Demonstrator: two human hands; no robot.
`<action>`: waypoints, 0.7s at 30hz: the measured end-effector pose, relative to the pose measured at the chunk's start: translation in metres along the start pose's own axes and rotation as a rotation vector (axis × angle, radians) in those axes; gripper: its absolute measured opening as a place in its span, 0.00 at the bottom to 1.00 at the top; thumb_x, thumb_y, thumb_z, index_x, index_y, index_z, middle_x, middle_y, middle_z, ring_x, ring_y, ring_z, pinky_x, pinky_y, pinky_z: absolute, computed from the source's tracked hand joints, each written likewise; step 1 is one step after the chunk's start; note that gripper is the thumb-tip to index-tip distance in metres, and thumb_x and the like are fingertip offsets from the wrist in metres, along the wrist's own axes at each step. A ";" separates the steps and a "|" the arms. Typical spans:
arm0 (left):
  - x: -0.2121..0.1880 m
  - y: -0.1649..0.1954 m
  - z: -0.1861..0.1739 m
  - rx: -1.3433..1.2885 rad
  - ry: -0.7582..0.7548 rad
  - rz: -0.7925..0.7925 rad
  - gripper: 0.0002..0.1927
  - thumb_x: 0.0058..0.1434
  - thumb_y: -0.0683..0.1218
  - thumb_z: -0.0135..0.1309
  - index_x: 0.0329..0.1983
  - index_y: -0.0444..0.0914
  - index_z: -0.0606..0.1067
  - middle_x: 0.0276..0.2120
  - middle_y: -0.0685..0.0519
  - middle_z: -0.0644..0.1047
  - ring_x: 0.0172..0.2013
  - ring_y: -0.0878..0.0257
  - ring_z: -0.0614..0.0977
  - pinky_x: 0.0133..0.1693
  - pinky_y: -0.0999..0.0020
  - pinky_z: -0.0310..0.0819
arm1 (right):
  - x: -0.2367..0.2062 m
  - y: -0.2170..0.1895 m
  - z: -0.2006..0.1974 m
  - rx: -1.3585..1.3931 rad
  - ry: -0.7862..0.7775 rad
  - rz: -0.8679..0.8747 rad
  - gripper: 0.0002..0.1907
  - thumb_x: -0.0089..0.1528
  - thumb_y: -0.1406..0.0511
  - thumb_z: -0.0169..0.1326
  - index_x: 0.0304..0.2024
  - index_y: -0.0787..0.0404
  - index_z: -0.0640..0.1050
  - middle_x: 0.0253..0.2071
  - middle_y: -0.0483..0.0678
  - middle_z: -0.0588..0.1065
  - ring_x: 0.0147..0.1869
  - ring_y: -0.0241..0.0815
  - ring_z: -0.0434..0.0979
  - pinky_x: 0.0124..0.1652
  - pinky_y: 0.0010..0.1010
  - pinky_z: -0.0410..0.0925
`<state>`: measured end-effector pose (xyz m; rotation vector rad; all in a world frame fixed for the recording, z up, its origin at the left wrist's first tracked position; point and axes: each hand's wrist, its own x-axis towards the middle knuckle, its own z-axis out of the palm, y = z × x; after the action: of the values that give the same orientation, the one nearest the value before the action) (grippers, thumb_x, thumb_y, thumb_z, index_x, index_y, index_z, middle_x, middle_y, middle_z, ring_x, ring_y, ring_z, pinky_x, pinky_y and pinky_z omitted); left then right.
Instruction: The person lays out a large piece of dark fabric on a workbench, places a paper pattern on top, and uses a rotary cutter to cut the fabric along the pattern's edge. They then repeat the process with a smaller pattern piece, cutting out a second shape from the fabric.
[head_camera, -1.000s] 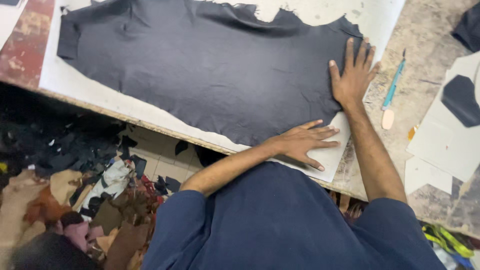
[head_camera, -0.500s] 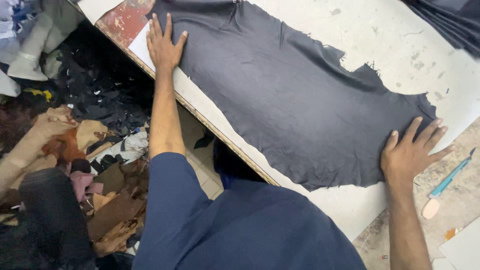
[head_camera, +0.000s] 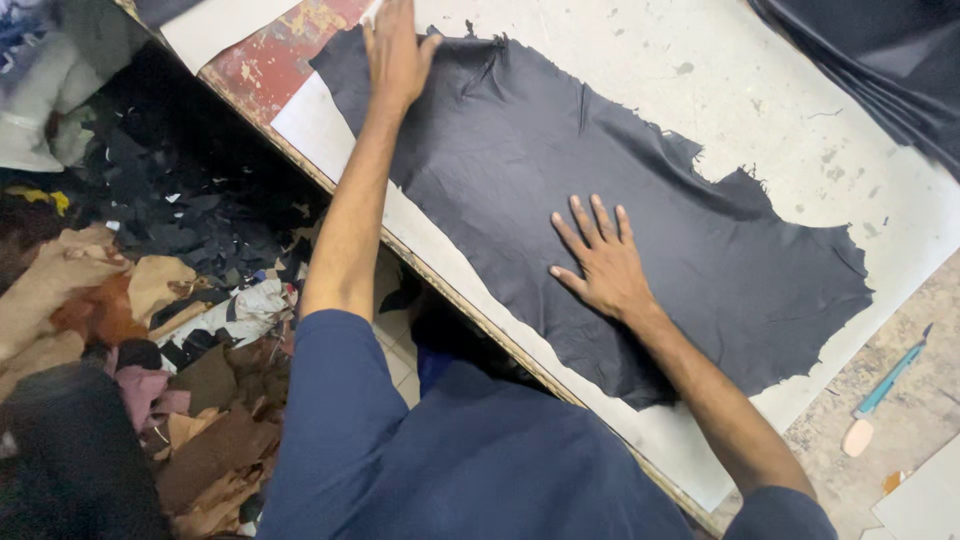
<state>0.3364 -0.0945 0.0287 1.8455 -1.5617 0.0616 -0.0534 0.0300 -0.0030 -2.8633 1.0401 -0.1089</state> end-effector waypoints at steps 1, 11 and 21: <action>0.009 0.002 0.004 0.037 -0.090 0.021 0.42 0.60 0.55 0.69 0.70 0.34 0.63 0.62 0.40 0.71 0.66 0.44 0.65 0.66 0.35 0.46 | 0.016 -0.006 0.000 -0.002 0.003 0.003 0.41 0.64 0.42 0.48 0.75 0.49 0.60 0.78 0.53 0.52 0.82 0.59 0.44 0.73 0.60 0.39; 0.039 -0.043 0.010 -0.311 -0.270 0.315 0.18 0.47 0.46 0.74 0.35 0.38 0.76 0.37 0.46 0.77 0.42 0.47 0.79 0.42 0.54 0.70 | 0.135 -0.036 0.000 0.057 -0.122 -0.267 0.45 0.63 0.39 0.44 0.76 0.52 0.57 0.79 0.50 0.52 0.82 0.55 0.45 0.74 0.57 0.39; 0.033 -0.077 0.051 -0.335 -0.145 0.275 0.11 0.59 0.39 0.61 0.43 0.38 0.73 0.38 0.50 0.78 0.43 0.50 0.81 0.43 0.55 0.74 | 0.226 -0.009 0.013 0.058 -0.232 -0.514 0.43 0.64 0.38 0.41 0.76 0.47 0.56 0.79 0.49 0.50 0.82 0.52 0.42 0.74 0.54 0.38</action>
<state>0.3929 -0.1482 -0.0304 1.3954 -1.7955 -0.2007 0.1269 -0.1075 -0.0071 -2.9235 0.2456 0.1518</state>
